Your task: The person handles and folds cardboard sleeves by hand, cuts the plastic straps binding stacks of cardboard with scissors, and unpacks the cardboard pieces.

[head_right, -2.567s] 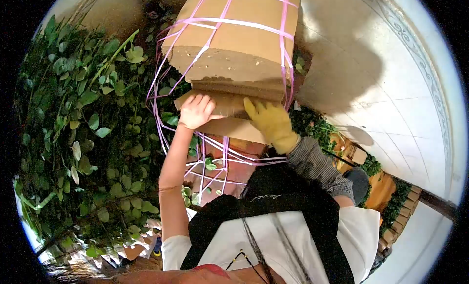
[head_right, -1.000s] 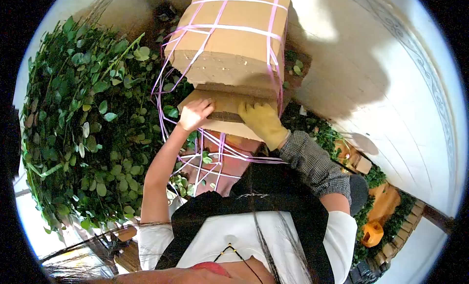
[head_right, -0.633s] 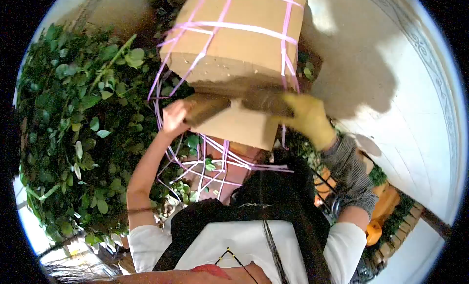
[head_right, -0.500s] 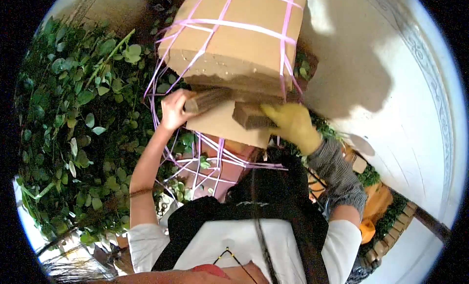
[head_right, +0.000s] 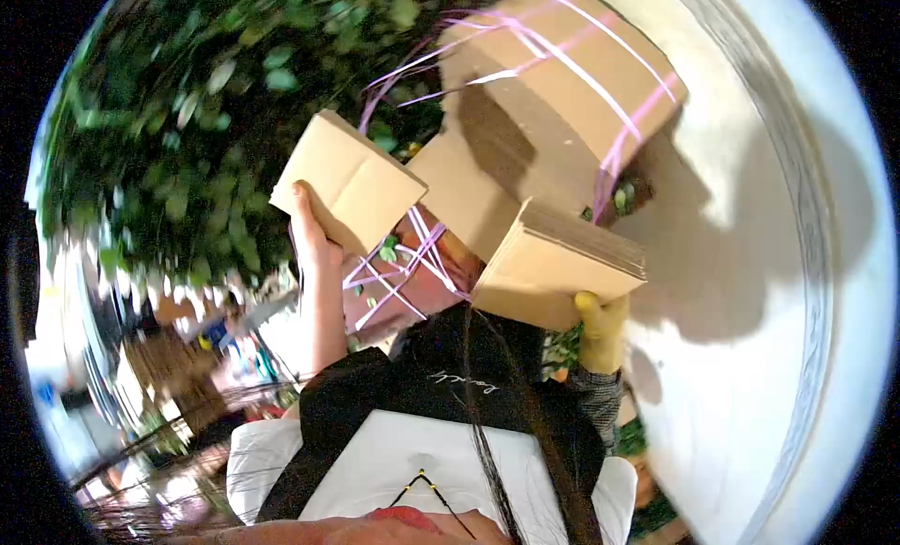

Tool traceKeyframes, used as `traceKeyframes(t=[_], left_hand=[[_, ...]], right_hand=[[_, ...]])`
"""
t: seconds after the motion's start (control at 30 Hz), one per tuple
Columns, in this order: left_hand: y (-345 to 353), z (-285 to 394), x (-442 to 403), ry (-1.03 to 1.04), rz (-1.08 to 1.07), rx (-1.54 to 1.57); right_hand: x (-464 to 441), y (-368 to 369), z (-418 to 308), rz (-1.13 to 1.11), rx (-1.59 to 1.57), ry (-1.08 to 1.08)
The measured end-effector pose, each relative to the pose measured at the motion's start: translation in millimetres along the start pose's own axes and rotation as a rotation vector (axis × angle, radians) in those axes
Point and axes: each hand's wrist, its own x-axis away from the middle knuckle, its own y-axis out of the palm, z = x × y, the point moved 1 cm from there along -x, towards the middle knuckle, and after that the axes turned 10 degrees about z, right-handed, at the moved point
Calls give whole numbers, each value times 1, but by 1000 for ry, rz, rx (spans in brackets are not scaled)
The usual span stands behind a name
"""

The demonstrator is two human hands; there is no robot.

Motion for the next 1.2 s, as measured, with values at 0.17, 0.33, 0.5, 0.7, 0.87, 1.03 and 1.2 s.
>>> traceKeyframes(t=[0.17, 0.33, 0.5, 0.7, 0.87, 1.03, 1.2], left_hand=[[-99, 28, 58, 97, 138, -309], [-195, 53, 140, 202, 177, -632], [-301, 87, 219, 55, 269, -595], [-489, 91, 278, 59, 647, -342], [-650, 50, 299, 123, 988, 200], [-746, 8, 230, 182, 1077, 331], [-760, 48, 118, 183, 930, 384]], right_hand=[[-35, 53, -4, -540, 60, 105], [-36, 126, 24, -971, 21, 173], [65, 199, -14, -1170, 44, 111], [230, 285, -32, -1443, -55, 217], [389, 321, 5, -1456, 15, 107], [479, 339, 19, -1436, -30, 271], [512, 370, 17, -1310, 84, 335]])
